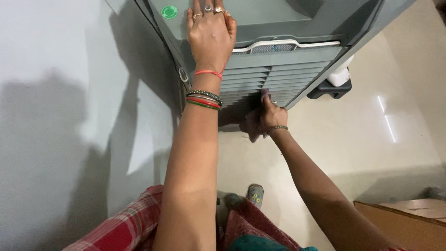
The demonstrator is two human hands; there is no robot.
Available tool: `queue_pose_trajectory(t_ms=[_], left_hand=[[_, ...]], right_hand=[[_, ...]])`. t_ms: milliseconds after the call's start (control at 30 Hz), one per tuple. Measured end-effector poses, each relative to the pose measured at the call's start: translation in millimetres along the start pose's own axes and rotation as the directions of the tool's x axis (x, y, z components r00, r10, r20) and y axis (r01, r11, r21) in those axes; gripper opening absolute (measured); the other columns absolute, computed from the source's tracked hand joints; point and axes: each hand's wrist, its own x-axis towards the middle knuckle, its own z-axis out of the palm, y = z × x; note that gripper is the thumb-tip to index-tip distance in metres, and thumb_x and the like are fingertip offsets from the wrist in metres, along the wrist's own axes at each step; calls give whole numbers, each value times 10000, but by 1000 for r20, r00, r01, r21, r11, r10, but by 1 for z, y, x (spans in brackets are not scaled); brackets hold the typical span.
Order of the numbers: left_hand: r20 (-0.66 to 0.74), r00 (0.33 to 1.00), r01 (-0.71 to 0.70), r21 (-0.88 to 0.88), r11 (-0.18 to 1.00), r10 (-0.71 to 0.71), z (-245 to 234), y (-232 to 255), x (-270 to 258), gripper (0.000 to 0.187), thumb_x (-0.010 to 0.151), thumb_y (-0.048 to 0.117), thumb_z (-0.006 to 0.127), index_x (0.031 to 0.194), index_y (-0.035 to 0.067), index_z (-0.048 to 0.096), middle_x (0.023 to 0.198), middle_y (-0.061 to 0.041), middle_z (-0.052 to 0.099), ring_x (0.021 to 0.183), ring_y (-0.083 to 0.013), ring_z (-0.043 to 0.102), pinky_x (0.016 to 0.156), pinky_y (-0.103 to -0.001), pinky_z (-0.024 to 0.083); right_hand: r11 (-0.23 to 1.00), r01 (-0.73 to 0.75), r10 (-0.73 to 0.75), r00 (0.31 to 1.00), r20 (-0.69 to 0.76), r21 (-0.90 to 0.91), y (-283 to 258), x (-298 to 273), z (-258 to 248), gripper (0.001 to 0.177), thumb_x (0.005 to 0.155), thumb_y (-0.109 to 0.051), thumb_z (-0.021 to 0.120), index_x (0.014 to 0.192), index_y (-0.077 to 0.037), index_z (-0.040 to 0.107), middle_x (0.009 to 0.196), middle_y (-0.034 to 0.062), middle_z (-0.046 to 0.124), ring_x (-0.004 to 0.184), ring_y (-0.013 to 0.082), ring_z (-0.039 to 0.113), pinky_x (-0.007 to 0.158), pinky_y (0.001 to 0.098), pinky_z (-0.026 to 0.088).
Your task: The person wipes the top, sides, and front vent of an air cooler with a cloth.
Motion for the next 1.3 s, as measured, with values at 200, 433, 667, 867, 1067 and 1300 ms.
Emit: queue_pose_trajectory(t_ms=[200, 433, 667, 867, 1067, 1300], left_hand=[[160, 987, 26, 9, 1000, -28, 3, -2, -2, 297, 950, 271, 555, 1017, 44, 735, 996, -169, 717, 1089, -401, 639, 1032, -530, 469], [133, 991, 29, -19, 999, -26, 6, -2, -3, 285, 941, 258, 565, 831, 55, 733, 852, -161, 703, 903, -376, 665, 1014, -518, 468], [112, 994, -4, -74, 997, 13, 5, -9, -5, 323, 964, 257, 577, 746, 68, 720, 785, -153, 684, 816, -354, 660, 1023, -483, 476], [113, 994, 14, -69, 998, -6, 6, -7, -5, 294, 949, 272, 579, 778, 81, 722, 802, -133, 691, 848, -337, 654, 976, -472, 475], [156, 988, 14, -77, 997, -2, 2, -3, -11, 245, 1011, 238, 554, 953, 85, 736, 936, -94, 719, 1050, -291, 648, 902, -448, 447], [271, 959, -76, -18, 997, 78, 8, -7, -38, 456, 1135, 365, 434, 1486, 102, 559, 1505, -56, 544, 1385, -241, 463, 1082, -453, 382]], right_hand=[[988, -122, 129, 988, 81, -91, -9, 12, 8, 458, 918, -285, 626, 1363, -265, 520, 906, 134, 751, 780, 392, 719, 793, 513, 530], [989, -105, 113, 991, 70, -106, -10, 12, 1, 521, 880, -214, 592, 1391, -234, 492, 881, 167, 748, 760, 395, 728, 765, 517, 522], [976, -108, 118, 992, 43, -191, 22, 13, 1, 451, 922, -171, 575, 1365, -238, 532, 877, 176, 739, 760, 379, 723, 764, 524, 504], [963, -240, 230, 969, -90, -119, 47, 8, -16, 488, 908, -249, 627, 1380, -200, 514, 851, 163, 738, 731, 388, 713, 707, 508, 514], [995, -103, 103, 993, 62, 2, -3, 2, 18, 614, 848, -260, 654, 1434, -188, 487, 861, 195, 741, 716, 424, 691, 624, 516, 522], [980, -118, 104, 990, -92, -159, 101, 6, -30, 573, 888, -160, 568, 1458, -167, 512, 841, 166, 747, 728, 374, 709, 742, 539, 487]])
